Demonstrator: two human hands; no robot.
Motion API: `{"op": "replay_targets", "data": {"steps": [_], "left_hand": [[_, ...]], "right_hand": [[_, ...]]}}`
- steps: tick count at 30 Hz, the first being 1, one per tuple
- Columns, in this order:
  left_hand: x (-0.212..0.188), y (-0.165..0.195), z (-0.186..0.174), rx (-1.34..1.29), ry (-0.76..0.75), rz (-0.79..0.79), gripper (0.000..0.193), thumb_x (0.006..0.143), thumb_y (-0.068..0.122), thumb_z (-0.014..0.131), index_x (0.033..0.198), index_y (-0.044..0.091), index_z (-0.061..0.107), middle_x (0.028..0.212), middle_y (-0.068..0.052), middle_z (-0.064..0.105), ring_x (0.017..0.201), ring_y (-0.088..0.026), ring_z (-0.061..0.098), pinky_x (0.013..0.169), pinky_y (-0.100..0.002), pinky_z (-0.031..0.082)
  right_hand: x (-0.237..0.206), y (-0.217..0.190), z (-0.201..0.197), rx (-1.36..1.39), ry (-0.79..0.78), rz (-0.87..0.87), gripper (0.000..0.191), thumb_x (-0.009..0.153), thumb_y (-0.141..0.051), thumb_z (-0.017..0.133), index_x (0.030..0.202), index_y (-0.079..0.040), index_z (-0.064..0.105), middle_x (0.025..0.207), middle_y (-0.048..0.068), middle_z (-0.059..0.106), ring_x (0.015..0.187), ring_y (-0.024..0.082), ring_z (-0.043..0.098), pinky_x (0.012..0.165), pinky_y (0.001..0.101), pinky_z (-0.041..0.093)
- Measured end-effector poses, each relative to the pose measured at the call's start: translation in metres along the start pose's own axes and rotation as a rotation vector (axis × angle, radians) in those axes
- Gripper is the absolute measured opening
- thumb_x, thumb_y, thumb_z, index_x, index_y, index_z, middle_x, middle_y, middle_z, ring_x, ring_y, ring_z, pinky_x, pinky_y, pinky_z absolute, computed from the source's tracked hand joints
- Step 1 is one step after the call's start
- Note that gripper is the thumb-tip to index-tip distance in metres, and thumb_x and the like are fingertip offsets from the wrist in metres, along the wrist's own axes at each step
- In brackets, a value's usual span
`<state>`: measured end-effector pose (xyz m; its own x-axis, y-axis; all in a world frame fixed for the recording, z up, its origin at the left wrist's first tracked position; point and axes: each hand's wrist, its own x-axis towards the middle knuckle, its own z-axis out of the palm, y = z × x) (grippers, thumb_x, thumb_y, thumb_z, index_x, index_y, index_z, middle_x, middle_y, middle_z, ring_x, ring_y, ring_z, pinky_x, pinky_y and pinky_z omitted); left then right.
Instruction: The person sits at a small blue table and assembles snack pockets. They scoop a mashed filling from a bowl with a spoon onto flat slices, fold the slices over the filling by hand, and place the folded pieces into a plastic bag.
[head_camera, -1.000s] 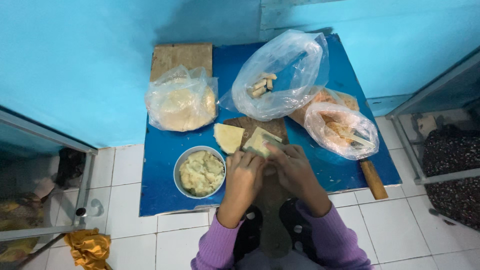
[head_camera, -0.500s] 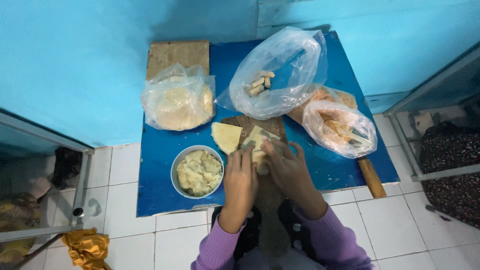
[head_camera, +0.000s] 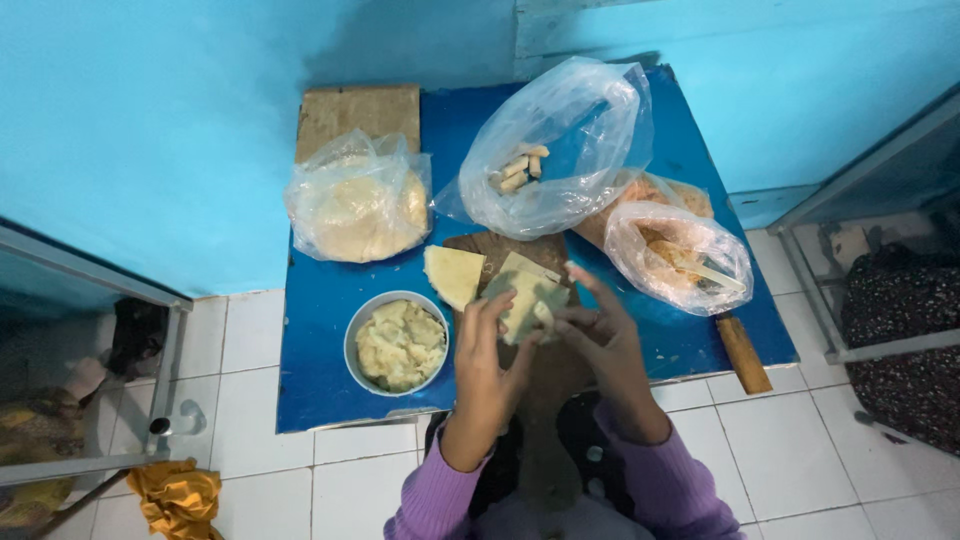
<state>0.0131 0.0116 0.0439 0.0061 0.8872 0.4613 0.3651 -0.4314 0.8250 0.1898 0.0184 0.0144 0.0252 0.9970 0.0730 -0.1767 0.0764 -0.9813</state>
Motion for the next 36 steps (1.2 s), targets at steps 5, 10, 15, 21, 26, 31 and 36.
{"op": "replay_targets", "data": {"steps": [5,10,15,21,26,31,36], "left_hand": [[0.002,-0.002,0.002,-0.068,-0.013,0.026,0.051,0.085,0.01,0.08,0.131,0.006,0.059,0.112,-0.011,0.062,0.086,-0.023,0.058,0.078,-0.035,0.052],[-0.006,-0.008,0.004,-0.114,-0.015,0.013,0.049,0.088,0.008,0.077,0.134,0.006,0.06,0.112,-0.01,0.066,0.089,-0.021,0.06,0.082,-0.034,0.053],[-0.009,-0.012,0.004,-0.191,-0.048,0.01,0.057,0.082,0.006,0.08,0.134,0.005,0.057,0.112,-0.01,0.068,0.092,-0.02,0.063,0.084,-0.033,0.054],[-0.008,-0.011,0.001,-0.089,-0.015,-0.019,0.055,0.081,-0.002,0.076,0.132,0.005,0.059,0.111,-0.008,0.069,0.089,-0.019,0.064,0.081,-0.032,0.054],[-0.011,-0.009,-0.006,-0.083,-0.033,0.008,0.049,0.08,-0.004,0.075,0.126,0.004,0.061,0.108,-0.01,0.067,0.089,-0.021,0.063,0.079,-0.033,0.052],[-0.012,-0.009,-0.004,-0.046,-0.051,0.006,0.041,0.082,-0.003,0.075,0.12,0.004,0.064,0.106,-0.012,0.064,0.088,-0.024,0.063,0.076,-0.034,0.052],[-0.014,-0.011,-0.001,0.211,-0.041,0.085,0.037,0.083,0.0,0.075,0.118,0.003,0.066,0.102,-0.015,0.062,0.095,-0.033,0.062,0.082,-0.042,0.051]], "right_hand": [[-0.015,-0.008,0.003,0.068,-0.097,0.08,0.071,0.095,0.0,0.062,0.161,-0.009,0.036,0.108,0.01,0.074,0.099,0.012,0.067,0.089,0.0267,0.051],[-0.018,-0.012,0.008,0.038,-0.106,0.067,0.076,0.096,0.001,0.062,0.165,-0.01,0.031,0.103,0.01,0.071,0.097,0.013,0.065,0.087,0.0277,0.05],[-0.019,-0.026,0.012,0.026,-0.147,0.039,0.074,0.095,0.001,0.06,0.162,-0.012,0.029,0.107,0.011,0.076,0.101,0.016,0.07,0.094,0.0288,0.052],[-0.007,-0.052,0.001,-0.506,-0.204,0.071,0.075,0.084,-0.005,0.075,0.15,-0.016,0.042,0.093,0.006,0.075,0.081,0.013,0.068,0.073,0.0282,0.054],[0.033,-0.094,-0.026,-0.903,-0.118,-0.126,0.052,0.085,-0.009,0.087,0.129,-0.014,0.059,0.089,0.009,0.076,0.074,0.015,0.066,0.066,0.029,0.054],[0.041,-0.109,-0.011,-0.38,0.22,-0.481,0.072,0.086,0.002,0.068,0.147,-0.01,0.033,0.129,0.004,0.065,0.11,0.012,0.072,0.089,0.0257,0.06],[0.017,-0.094,-0.041,-0.9,0.538,-0.523,0.048,0.1,0.006,0.068,0.144,-0.004,0.051,0.119,0.019,0.076,0.103,0.026,0.078,0.086,0.0319,0.062]]}}
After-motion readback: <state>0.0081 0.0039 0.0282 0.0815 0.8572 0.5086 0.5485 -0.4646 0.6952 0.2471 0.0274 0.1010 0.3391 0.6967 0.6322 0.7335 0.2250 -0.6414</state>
